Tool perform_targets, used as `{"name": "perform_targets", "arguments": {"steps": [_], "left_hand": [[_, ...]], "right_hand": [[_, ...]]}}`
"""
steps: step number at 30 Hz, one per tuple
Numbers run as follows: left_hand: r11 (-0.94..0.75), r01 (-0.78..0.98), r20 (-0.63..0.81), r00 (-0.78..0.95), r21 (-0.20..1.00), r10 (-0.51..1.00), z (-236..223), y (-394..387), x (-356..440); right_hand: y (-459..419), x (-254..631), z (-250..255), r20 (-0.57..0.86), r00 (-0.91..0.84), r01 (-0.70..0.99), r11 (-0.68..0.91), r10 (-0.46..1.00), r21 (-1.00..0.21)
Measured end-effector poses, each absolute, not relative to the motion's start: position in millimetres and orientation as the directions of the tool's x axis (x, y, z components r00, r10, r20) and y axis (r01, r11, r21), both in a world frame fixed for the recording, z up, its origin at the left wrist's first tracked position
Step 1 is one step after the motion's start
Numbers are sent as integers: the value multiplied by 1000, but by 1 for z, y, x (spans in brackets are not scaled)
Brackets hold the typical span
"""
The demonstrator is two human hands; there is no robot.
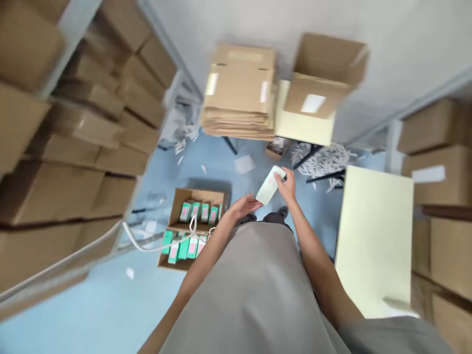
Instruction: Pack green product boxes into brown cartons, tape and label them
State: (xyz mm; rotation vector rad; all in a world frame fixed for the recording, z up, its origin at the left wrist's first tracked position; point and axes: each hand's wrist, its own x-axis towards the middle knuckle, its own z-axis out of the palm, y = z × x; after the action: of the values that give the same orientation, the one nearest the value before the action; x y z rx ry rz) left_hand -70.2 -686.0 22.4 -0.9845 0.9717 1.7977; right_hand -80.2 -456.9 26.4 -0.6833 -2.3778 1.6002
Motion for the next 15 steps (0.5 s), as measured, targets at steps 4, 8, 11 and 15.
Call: {"name": "perform_targets", "arguments": {"steps": [4,8,11,15], "left_hand": [[11,-988,-888,-132,153,440,55,-558,-73],[175,-968,-879,-78,180,471,79,-446,-62],[264,-945,-888,-56,194,456,93,-381,-49],[406,-894,-904,3,189,428,102,-319,-26]], "right_hand": [[-352,-38,76,110,-744,217,395,659,-893],[-259,14,111,171,-516,280,354,840,-893],[-201,59,124,186,-329,294,288,926,-912],[-150,123,125,145,-188,276,194,971,-941]]}}
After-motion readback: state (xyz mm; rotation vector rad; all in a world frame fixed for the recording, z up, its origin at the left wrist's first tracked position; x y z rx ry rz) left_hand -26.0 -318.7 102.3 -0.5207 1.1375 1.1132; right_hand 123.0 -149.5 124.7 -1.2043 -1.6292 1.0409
